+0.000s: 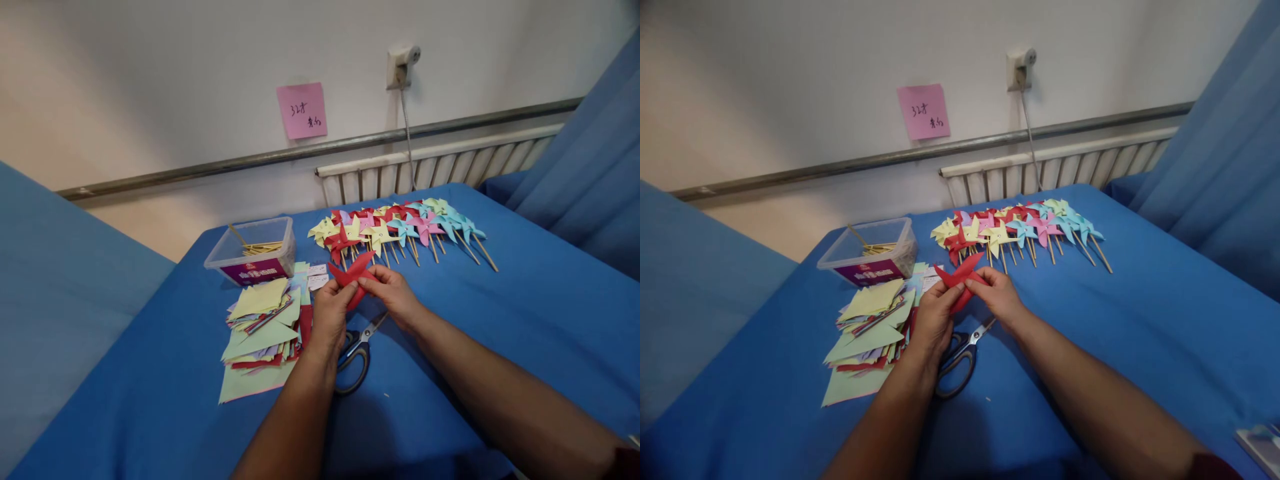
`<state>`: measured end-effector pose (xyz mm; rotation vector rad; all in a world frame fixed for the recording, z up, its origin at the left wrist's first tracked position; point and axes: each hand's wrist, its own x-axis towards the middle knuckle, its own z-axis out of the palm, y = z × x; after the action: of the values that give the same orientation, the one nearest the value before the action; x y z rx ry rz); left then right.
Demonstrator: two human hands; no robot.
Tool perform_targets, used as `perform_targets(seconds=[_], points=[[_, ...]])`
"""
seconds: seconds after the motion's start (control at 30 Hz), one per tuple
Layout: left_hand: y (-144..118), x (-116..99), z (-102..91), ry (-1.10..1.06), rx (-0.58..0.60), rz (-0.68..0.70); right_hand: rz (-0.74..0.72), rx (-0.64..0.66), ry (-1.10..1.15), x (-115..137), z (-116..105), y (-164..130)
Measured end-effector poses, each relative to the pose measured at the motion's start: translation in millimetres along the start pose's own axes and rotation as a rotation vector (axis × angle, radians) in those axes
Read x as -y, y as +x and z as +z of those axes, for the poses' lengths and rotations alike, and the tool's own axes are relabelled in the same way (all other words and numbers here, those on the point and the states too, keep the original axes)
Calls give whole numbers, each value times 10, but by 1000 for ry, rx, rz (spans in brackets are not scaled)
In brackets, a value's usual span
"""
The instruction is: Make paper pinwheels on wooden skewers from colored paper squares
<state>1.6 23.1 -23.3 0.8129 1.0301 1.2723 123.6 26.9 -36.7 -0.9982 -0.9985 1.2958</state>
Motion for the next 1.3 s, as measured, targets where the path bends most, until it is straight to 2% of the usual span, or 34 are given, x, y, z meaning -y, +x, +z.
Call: perform_targets(seconds=[0.47, 0.77, 1.0, 1.3], points=[[7, 4, -11, 31, 8, -38, 51, 70, 94, -39, -54, 26], [31, 7, -20, 55, 25, -9, 208, 37, 323, -64, 6, -4], [54, 58, -51, 137, -16, 20, 314, 25, 470, -44, 18, -1], [81, 142, -74, 153, -61, 37, 333, 33, 501, -131, 20, 7]])
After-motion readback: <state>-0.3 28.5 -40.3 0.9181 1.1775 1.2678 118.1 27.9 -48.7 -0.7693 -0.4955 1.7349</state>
